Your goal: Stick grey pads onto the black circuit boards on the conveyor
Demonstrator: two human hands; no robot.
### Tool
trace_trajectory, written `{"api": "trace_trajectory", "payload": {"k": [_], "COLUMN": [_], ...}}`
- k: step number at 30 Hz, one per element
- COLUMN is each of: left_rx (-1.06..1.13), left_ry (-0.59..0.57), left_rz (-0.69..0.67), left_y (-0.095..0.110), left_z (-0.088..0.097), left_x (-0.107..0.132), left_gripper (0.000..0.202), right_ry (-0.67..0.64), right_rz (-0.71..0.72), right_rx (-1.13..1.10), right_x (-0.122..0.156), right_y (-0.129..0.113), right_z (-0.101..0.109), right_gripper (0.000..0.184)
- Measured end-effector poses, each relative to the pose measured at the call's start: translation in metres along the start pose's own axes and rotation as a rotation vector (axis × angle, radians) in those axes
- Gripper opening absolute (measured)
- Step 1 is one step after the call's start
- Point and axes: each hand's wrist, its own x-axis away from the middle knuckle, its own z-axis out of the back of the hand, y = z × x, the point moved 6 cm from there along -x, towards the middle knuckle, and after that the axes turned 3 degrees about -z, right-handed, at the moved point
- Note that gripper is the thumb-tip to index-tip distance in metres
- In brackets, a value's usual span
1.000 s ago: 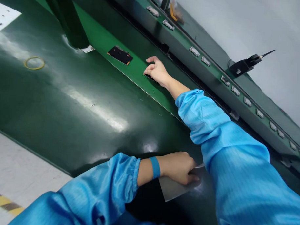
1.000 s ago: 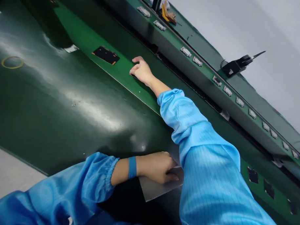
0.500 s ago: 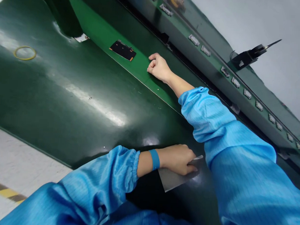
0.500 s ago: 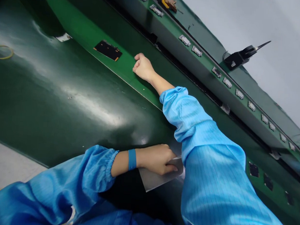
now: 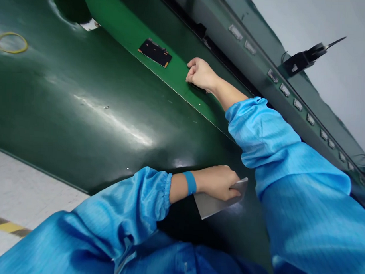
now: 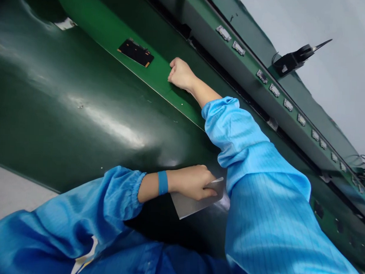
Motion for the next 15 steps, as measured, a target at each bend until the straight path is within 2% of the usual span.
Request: {"api": "trace_trajectory", "payload": {"k": [9,13,15], "left_rx": [0.006,0.034,0.035], "left_ry": [-0.001,0.026,0.024], "left_rz": [-0.016,-0.026,-0.03], "left_y": [-0.003,-0.004,-0.004], "left_z": [-0.005,-0.005,-0.004], "left_x": [-0.001,0.0,0.0], "left_gripper": [0.023,0.023,0.025], "right_ry": [0.118,0.206,0.204], "right_rz": [-0.05,-0.028,-0.04], "right_rx": [0.236,0.359,0.334], "right_x": [0.019,0.012,0.007], "right_y": [-0.001,0.007,0.018], "right_z": [0.011,0.015,0.022], "right_gripper": [0.048,0.049,0.055]}}
